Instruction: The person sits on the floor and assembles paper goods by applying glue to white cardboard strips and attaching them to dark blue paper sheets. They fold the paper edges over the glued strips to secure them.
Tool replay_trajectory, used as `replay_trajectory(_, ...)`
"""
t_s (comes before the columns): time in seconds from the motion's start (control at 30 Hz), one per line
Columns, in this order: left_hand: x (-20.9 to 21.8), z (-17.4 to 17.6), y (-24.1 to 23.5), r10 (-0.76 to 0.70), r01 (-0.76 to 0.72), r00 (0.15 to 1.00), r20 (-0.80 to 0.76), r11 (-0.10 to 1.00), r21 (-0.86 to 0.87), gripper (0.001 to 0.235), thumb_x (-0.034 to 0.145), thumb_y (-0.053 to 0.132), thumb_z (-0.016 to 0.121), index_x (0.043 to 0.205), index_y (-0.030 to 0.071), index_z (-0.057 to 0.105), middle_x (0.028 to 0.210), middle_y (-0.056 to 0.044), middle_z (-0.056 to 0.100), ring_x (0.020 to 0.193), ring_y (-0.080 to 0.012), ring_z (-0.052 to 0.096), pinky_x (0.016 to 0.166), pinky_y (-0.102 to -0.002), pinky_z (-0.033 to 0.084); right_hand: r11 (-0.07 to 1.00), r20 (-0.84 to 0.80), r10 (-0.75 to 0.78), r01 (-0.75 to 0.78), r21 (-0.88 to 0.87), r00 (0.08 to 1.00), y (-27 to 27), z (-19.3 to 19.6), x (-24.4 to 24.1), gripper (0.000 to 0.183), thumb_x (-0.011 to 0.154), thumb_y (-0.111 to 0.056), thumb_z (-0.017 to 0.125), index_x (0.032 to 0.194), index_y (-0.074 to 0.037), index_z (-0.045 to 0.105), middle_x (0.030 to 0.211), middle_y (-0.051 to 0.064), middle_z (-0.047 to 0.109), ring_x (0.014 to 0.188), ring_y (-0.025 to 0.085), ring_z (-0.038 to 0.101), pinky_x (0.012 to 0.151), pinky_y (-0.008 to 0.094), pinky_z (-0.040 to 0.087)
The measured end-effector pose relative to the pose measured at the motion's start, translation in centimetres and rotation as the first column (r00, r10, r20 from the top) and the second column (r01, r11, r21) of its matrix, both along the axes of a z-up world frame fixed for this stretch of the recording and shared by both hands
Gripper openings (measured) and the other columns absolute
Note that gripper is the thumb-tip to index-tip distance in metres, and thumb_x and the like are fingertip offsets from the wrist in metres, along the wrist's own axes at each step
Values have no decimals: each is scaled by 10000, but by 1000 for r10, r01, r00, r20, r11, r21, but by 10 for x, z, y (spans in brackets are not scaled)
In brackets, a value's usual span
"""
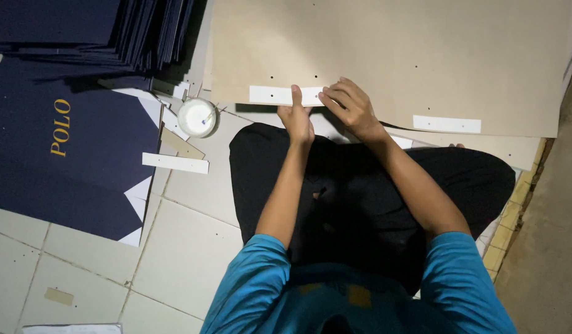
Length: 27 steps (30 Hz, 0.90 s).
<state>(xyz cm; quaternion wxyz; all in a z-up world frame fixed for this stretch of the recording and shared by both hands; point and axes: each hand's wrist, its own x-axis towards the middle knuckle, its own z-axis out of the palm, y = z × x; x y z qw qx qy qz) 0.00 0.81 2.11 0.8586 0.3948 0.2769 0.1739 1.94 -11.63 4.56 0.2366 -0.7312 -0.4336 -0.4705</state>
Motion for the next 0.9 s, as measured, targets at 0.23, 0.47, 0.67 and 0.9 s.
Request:
replay_trajectory(0.23,1,-11,-1,0,0,1000,19,1000,-16,570,1051,189,645,1510,-44,401,1483,-334,471,1342,-511,459,964,-661,510,1000,-11,6,-6,-12,1000,2,5,-2,45,970,-49,786,928,-57,797,917,107,754,780,256,715,835,399,647)
replay_trajectory(0.47,6,-30,5,-10,13,999,31,995,-102,628,1045,200,668,1546,-23,361,1518,-332,430,1368,-535,417,990,-701,467,995,-227,102,-103,8,969,-11,-1,3,275,1077,-208,629,1034,20,777,1012,181,741,879,357,710,931,503,567)
replay_trajectory(0.67,11,-39,15,-13,18,999,31,984,-179,682,1033,214,687,1568,-7,327,1545,-324,400,1383,-534,397,1031,-691,447,991,-577,77,3,136,813,-20,9,-1,426,866,-164,918,1198,23,729,1139,167,719,1068,389,635,978,528,481)
replay_trajectory(0.9,8,-6,20,-36,32,999,-18,983,-183,698,1028,218,675,1570,-9,298,1560,-337,372,1395,-538,376,1062,-688,427,894,-846,414,22,447,336,-15,-7,-4,588,807,-129,956,1300,-11,658,1169,111,668,1114,214,649,1051,361,467)
